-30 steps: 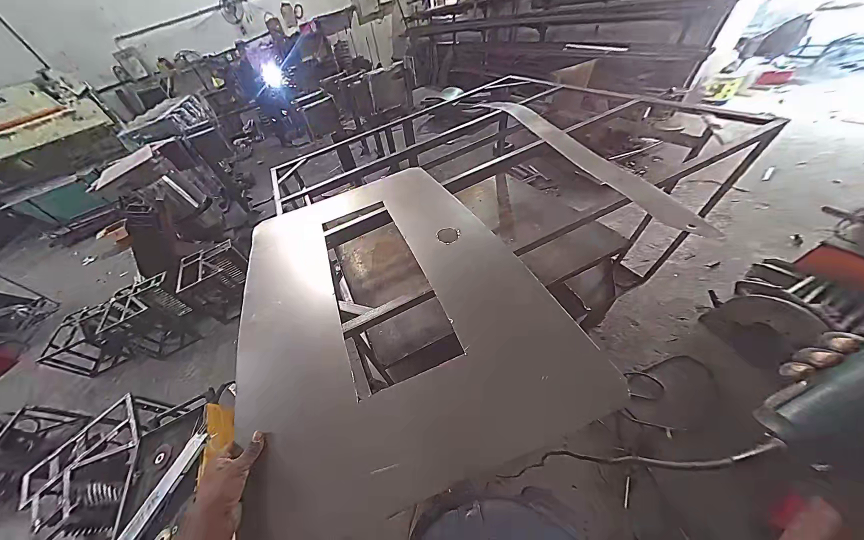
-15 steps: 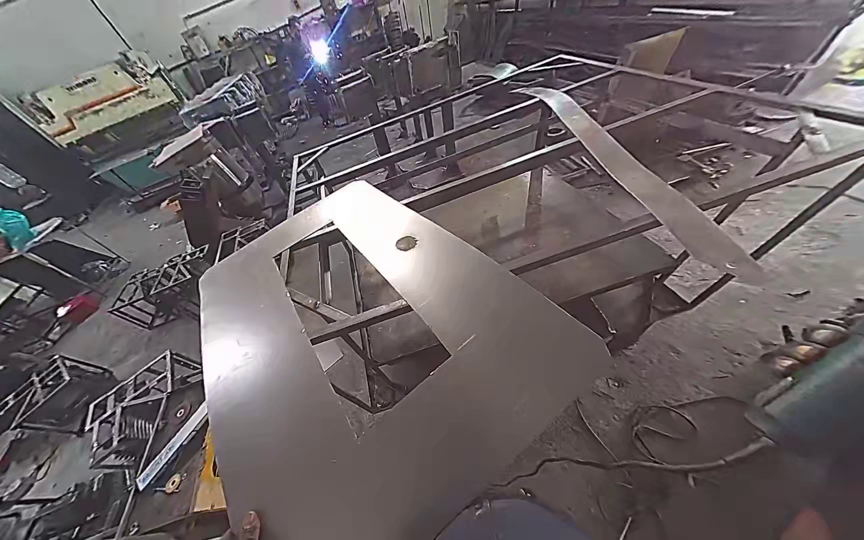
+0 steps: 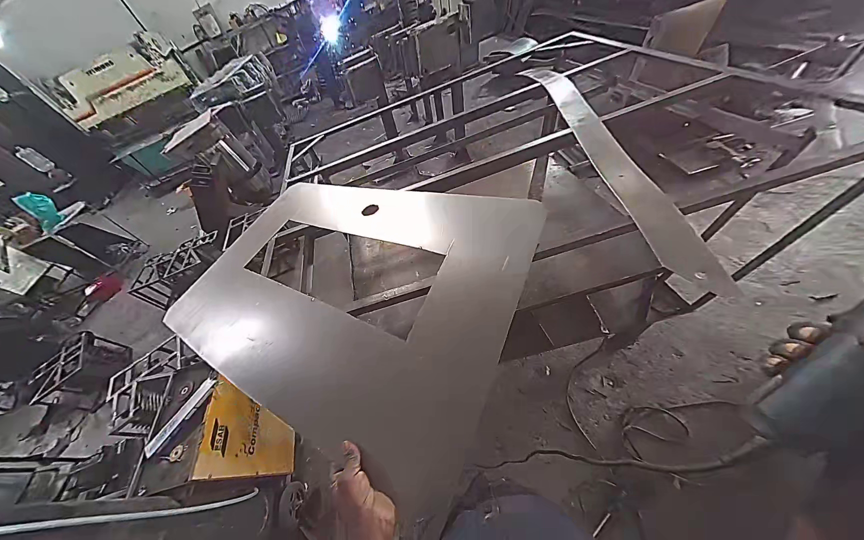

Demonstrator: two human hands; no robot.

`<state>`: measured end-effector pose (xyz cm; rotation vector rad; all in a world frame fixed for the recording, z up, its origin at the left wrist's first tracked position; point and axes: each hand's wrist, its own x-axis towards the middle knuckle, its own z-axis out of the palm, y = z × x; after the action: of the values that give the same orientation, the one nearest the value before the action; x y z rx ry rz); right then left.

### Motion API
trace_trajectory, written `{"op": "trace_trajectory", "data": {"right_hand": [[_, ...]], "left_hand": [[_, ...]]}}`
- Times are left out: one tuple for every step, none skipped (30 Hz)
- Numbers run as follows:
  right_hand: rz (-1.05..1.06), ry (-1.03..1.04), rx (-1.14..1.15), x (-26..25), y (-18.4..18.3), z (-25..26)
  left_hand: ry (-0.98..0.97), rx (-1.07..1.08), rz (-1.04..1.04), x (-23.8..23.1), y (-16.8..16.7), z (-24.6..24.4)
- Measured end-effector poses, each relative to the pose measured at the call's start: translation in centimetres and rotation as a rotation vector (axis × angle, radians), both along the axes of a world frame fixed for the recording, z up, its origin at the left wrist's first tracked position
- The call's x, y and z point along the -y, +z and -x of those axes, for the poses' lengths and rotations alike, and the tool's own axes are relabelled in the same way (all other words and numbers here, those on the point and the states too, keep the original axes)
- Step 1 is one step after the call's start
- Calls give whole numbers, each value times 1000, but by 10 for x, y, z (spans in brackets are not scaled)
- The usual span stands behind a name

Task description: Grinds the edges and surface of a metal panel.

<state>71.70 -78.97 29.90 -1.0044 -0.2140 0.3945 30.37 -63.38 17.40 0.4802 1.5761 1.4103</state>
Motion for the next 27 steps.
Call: {"op": "trace_trajectory", "data": {"right_hand": [[7, -1, -5, 2, 1, -1], [23, 7, 6, 5, 0, -4], [26, 26, 23, 9, -4, -10], [41, 29, 39, 13, -5, -13], [48, 22, 42, 16, -6, -15], [61, 9, 41, 17, -5, -15], [68, 0, 36, 20, -7, -16], [73, -9, 34, 25, -8, -18], [82, -25, 36, 28, -9, -19], [97, -40, 30, 31, -7, -18], [106, -46, 27, 34, -5, -16], [111, -49, 26, 36, -1, -13], [113, -53, 31, 39, 1, -12], [108, -60, 30, 44, 0, -12], [125, -91, 30, 46, 5, -9], [157, -128, 27, 46, 11, -4], [182, -159, 13, 47, 17, 2], [189, -174, 1, 48, 21, 5], [181, -177, -6, 50, 21, 6], [155, -166, -3, 55, 15, 2], [138, -143, 10, 60, 10, -2], [143, -123, 32, 62, 9, -3], [138, -113, 39, 62, 9, -3], [132, -107, 42, 62, 7, -5], [150, -107, 43, 59, 8, -2], [171, -93, 49, 57, 8, 0], [168, -61, 54, 57, 2, -4]], "left_hand": [[-34, 50, 6, 3, 8, -15], [-75, 106, 4, 4, 16, -28], [-136, 175, 8, 5, 22, -39], [-207, 245, 27, 4, 26, -49], [-275, 295, 58, 3, 27, -59], [-333, 326, 92, 1, 28, -70], [-388, 346, 119, -1, 29, -82], [-435, 365, 137, -2, 31, -94], [-469, 377, 143, -3, 33, -108], [-497, 394, 142, -4, 34, -119], [-513, 419, 137, -5, 34, -130], [-525, 453, 124, -7, 32, -140], [-529, 496, 100, -10, 30, -151], [-526, 529, 79, -15, 27, -164], [-529, 555, 56, -21, 24, -177], [-536, 567, 32, -29, 23, -192], [-545, 568, 19, -38, 24, -207], [-551, 555, 14, -48, 25, -224], [-586, 531, 11, -60, 25, -239], [-648, 499, 11, -70, 23, -253], [-742, 439, 23, -80, 21, -264], [-893, 371, 37, -87, 23, -270], [-1106, 306, 23, -91, 27, -272], [-1363, 237, -12, -93, 36, -269], [-1581, 148, -76, -93, 44, -262], [-1726, 16, -190, -91, 52, -253], [-1784, -165, -377, -90, 58, -238]]}}
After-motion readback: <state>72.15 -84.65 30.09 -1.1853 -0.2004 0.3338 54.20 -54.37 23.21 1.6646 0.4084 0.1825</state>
